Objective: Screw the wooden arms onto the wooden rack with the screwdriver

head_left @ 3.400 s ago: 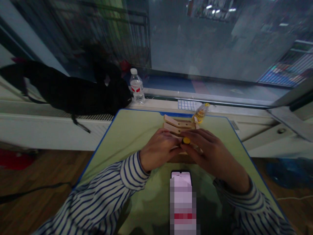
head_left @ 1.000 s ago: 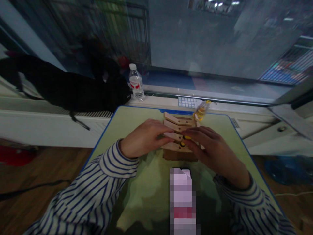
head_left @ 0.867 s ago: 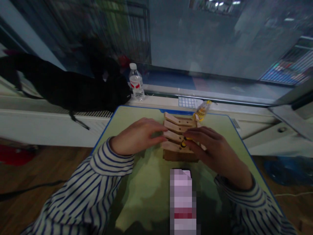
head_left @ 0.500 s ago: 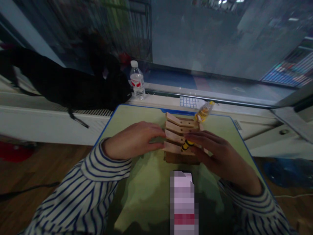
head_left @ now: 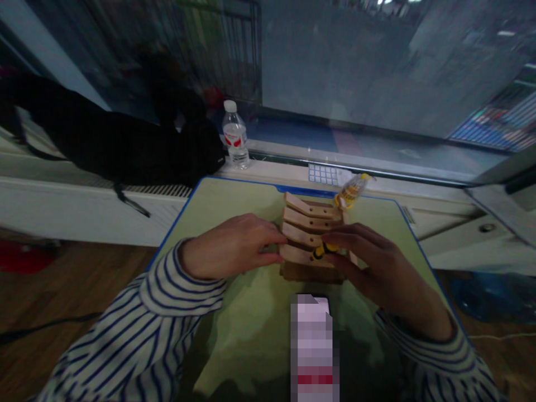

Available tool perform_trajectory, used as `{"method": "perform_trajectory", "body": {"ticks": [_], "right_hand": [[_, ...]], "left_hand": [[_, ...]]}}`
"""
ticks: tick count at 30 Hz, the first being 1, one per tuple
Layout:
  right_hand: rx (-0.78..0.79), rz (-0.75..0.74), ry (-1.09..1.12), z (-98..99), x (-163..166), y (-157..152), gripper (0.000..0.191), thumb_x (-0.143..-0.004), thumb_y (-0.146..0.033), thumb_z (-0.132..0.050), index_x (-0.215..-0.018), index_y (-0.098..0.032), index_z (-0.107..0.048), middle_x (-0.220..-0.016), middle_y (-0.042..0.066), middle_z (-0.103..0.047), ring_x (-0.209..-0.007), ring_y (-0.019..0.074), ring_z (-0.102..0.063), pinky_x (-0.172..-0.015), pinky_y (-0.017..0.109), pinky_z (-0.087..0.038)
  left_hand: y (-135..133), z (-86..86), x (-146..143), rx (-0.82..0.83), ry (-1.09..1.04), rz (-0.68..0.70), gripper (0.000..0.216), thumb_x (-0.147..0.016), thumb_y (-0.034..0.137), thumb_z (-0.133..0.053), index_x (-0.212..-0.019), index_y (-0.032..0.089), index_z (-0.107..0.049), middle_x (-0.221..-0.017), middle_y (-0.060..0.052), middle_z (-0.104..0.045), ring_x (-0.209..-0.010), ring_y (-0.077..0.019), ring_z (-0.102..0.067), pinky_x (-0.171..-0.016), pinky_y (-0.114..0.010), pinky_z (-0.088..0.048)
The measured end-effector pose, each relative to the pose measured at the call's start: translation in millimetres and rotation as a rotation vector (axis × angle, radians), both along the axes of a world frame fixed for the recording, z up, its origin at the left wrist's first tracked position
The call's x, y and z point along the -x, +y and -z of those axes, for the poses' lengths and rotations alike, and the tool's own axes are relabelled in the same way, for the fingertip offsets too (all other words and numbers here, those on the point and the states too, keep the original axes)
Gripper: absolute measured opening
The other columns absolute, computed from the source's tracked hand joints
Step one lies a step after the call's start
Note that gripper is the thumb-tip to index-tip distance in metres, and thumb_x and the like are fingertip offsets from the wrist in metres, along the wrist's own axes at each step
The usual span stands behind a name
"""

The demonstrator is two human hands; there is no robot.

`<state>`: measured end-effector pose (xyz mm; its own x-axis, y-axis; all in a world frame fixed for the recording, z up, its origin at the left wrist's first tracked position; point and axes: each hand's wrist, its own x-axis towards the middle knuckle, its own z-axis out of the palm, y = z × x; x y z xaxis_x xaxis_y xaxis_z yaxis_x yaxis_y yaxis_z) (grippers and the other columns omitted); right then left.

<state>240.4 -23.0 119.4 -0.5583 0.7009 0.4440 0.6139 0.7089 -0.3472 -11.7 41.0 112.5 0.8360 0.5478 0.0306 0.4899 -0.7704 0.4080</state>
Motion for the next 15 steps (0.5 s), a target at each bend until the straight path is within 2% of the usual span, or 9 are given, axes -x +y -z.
{"method": "perform_trajectory", "body": {"ticks": [8, 15], "right_hand": [[-0.026, 0.001, 0.034, 0.7, 4.1, 2.4, 0.021, -0.090, -0.020, -0.056, -0.111, -0.020, -0.057, -0.109, 0.009, -0.067, -0.107, 0.0200, -0.061, -0.089, 0.037, -0.053], [0.039, -0.055, 0.040, 2.6, 2.4, 1.9, 0.035, -0.091, -0.016, -0.052, -0.126, -0.021, -0.051, -0.122, 0.010, -0.064, -0.118, 0.0202, -0.056, -0.100, 0.043, -0.047]], "left_hand": [[0.9, 0.1, -0.1, 0.029, -0.002, 0.007, 0.021, -0.088, 0.027, -0.059, -0.107, 0.029, -0.067, -0.091, 0.003, -0.072, -0.081, -0.0150, -0.066, -0.073, -0.025, -0.042], [0.9, 0.8, -0.6, 0.025, 0.002, -0.010, 0.012, -0.087, 0.026, -0.058, -0.093, 0.025, -0.068, -0.085, 0.003, -0.071, -0.078, -0.0140, -0.066, -0.070, -0.024, -0.041]]}}
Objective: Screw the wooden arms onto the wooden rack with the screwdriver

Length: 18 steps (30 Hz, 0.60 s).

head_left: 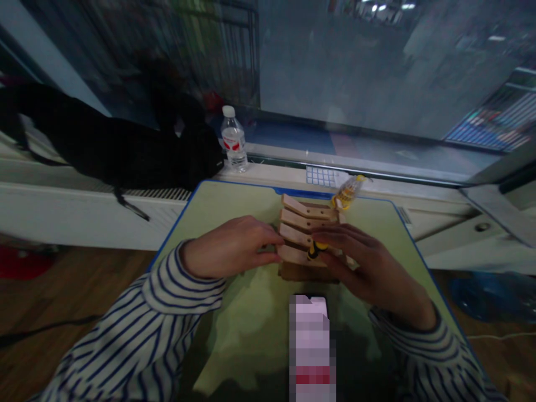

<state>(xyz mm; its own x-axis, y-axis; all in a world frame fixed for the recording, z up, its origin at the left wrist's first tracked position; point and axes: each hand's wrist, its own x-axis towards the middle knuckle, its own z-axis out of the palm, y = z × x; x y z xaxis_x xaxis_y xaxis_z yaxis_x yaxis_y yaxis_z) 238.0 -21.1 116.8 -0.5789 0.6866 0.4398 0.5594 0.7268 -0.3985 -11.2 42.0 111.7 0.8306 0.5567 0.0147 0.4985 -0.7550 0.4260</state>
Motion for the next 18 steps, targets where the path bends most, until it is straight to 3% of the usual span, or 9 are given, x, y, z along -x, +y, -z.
{"method": "perform_trajectory", "body": {"ticks": [11, 18], "right_hand": [[0.021, -0.039, 0.016, 2.3, 1.1, 4.5, 0.027, -0.092, -0.019, -0.052, -0.119, -0.021, -0.055, -0.117, 0.009, -0.066, -0.113, 0.0204, -0.058, -0.097, 0.045, -0.048], [0.022, -0.056, 0.056, 2.5, -0.3, 7.8, 0.023, -0.092, -0.020, -0.054, -0.115, -0.021, -0.055, -0.112, 0.008, -0.065, -0.108, 0.0200, -0.059, -0.092, 0.043, -0.050]], "left_hand": [[-0.5, -1.8, -0.1, 0.033, 0.002, -0.005, 0.013, -0.088, 0.026, -0.057, -0.093, 0.023, -0.069, -0.080, 0.002, -0.069, -0.074, -0.0140, -0.065, -0.065, -0.022, -0.041], [0.7, 2.5, 3.7, -0.001, 0.069, -0.031, 0.020, -0.089, 0.034, -0.056, -0.100, 0.024, -0.069, -0.087, -0.002, -0.071, -0.083, -0.0165, -0.066, -0.075, -0.025, -0.044]]}}
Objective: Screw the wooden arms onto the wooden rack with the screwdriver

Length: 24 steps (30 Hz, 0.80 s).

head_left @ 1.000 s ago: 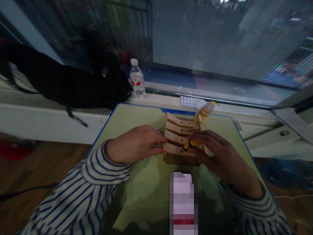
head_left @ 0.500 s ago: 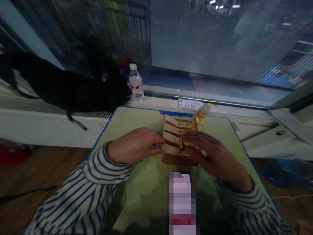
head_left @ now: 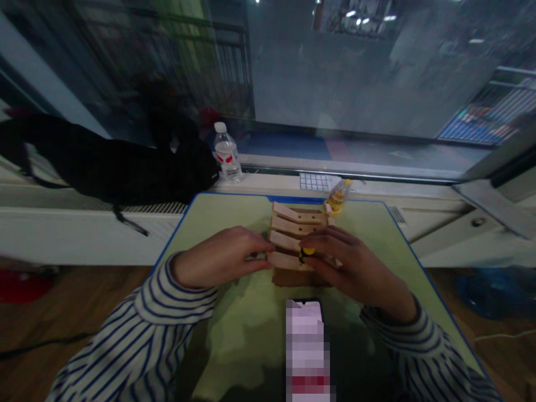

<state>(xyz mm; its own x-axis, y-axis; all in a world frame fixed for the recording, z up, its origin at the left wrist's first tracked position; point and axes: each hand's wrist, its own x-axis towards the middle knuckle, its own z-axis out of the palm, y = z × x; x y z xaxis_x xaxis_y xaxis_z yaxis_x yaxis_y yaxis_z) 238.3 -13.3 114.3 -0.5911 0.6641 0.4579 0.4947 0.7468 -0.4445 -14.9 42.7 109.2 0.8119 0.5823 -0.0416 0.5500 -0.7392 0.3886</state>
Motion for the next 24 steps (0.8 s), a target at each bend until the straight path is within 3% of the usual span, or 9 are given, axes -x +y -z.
{"method": "perform_trajectory", "body": {"ticks": [4, 12, 24], "right_hand": [[0.006, 0.006, 0.004, 0.8, -1.6, 1.3, 0.021, -0.093, -0.020, -0.052, -0.114, -0.021, -0.055, -0.111, 0.007, -0.065, -0.110, 0.0198, -0.057, -0.094, 0.042, -0.048], [0.059, -0.001, 0.074, 3.2, -2.0, 2.1, 0.023, -0.091, -0.019, -0.055, -0.114, -0.022, -0.054, -0.115, 0.008, -0.064, -0.113, 0.0202, -0.056, -0.098, 0.042, -0.045], [0.132, 0.074, 0.105, 5.9, -9.8, -2.4, 0.028, -0.088, -0.019, -0.060, -0.115, -0.021, -0.054, -0.106, 0.007, -0.067, -0.103, 0.0183, -0.061, -0.087, 0.035, -0.050]], "left_hand": [[-1.2, -2.4, 1.5, 0.026, -0.007, -0.007, 0.023, -0.089, 0.035, -0.056, -0.106, 0.027, -0.068, -0.093, -0.001, -0.072, -0.086, -0.0163, -0.066, -0.077, -0.024, -0.045], [-3.7, -7.4, 0.3, 0.008, 0.014, -0.030, 0.023, -0.090, 0.038, -0.054, -0.104, 0.027, -0.070, -0.087, -0.001, -0.072, -0.081, -0.0156, -0.066, -0.077, -0.024, -0.048], [-8.1, -1.2, 2.3, -0.051, -0.074, -0.001, 0.021, -0.091, 0.036, -0.054, -0.098, 0.024, -0.070, -0.082, -0.003, -0.070, -0.079, -0.0174, -0.066, -0.073, -0.026, -0.048]]}}
